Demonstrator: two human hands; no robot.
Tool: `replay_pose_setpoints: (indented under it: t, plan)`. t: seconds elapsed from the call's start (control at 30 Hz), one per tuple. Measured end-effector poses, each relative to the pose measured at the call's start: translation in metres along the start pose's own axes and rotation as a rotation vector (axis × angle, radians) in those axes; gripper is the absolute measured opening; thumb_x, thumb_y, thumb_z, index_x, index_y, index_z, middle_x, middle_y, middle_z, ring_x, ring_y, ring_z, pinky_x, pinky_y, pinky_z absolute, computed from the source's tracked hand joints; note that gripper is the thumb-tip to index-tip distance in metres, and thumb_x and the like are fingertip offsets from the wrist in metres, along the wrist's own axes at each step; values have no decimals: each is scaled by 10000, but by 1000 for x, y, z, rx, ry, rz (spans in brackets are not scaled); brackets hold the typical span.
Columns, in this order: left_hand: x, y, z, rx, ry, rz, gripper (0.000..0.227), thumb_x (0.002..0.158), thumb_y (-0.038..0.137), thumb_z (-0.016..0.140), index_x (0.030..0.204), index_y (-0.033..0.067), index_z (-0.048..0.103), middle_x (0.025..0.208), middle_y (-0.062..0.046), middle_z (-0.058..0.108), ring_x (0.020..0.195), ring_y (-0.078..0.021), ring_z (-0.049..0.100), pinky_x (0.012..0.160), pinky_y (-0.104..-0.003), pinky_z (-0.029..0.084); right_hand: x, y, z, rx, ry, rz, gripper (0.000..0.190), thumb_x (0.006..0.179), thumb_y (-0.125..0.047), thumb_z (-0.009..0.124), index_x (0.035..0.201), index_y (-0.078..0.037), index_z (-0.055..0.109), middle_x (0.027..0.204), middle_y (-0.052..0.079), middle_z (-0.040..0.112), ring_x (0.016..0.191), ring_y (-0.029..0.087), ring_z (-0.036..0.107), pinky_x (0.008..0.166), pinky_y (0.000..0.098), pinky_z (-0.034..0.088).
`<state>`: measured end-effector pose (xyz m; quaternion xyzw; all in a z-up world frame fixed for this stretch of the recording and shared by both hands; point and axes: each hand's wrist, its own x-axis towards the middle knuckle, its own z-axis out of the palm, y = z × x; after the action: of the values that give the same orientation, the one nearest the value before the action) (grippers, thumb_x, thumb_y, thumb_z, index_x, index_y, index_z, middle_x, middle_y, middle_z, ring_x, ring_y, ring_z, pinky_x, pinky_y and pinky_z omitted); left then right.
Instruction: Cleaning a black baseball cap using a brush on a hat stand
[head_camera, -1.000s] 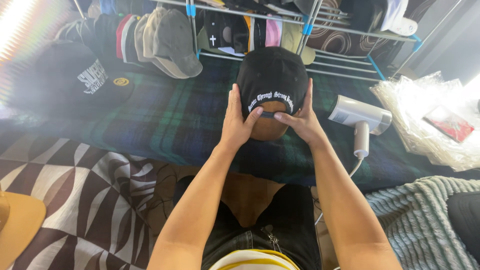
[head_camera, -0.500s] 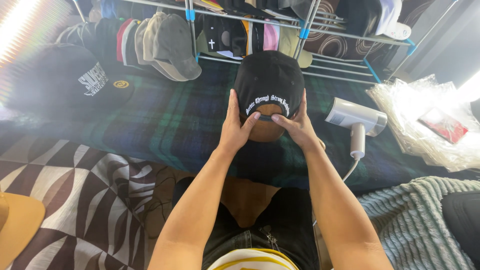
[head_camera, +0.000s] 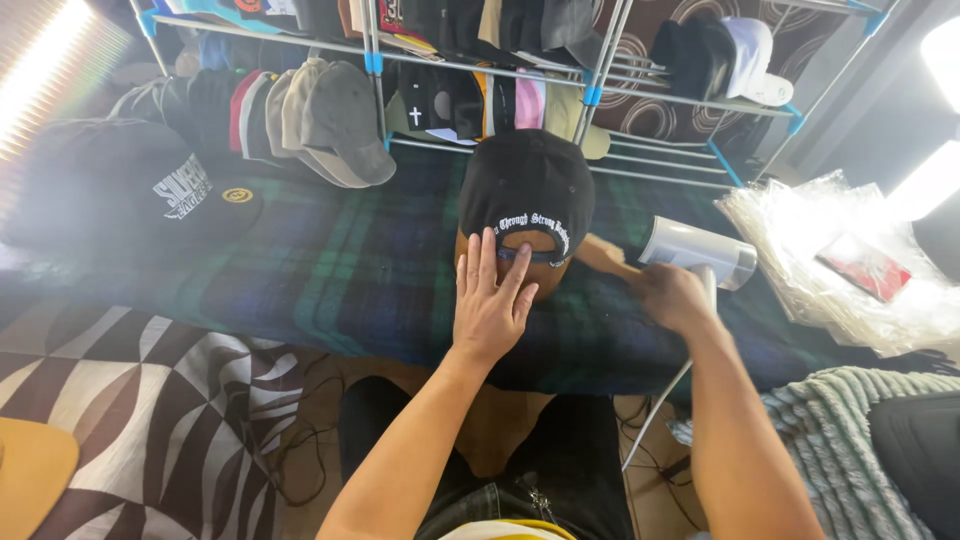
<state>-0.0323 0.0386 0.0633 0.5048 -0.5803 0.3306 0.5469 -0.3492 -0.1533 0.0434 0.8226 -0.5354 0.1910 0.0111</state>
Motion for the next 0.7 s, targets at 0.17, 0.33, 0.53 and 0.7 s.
replay_pose_setpoints:
  t: [0.17, 0.33, 0.53, 0.7]
  plan:
    - [-4, -1, 0, 18, -27, 0, 502, 1000, 383, 590, 1488, 268, 558, 1607, -240, 369, 1486, -432, 360, 1174, -541, 325, -45, -80, -107, 478, 80, 226, 390, 938, -320, 549, 1297, -204, 648, 645, 42, 716, 713, 201, 731, 589, 359, 522]
    - [-5, 0, 0, 52, -17, 3, 502, 990, 360, 588, 1483, 266, 562, 1592, -243, 396, 1479, -430, 373, 1172, -533, 327, -53, -122, -124, 1153, 216, 65, 339, 1030, -133, 586, 1354, -65, 513, 867, 127, 670, 675, 186, 677, 484, 233, 502]
    - [-10, 0, 1, 58, -43, 26, 519, 978, 293, 574, 1495, 248, 552, 1591, -254, 391, 1484, -441, 355, 1180, -545, 304, -32, -121, -107, 1056, 280, 161, 328, 895, -142, 562, 1211, -117, 645, 742, 94, 562, 582, 176, 634, 438, 229, 472]
    - [-10, -1, 2, 66, -47, 44, 535, 960, 272, 571, 1494, 239, 551, 1588, -262, 393, 1478, -448, 364, 1170, -546, 318, -67, -219, -168, 594, 267, 55, 522, 968, -382, 571, 1475, -257, 556, 1072, 167, 687, 873, 333, 729, 683, 417, 559]
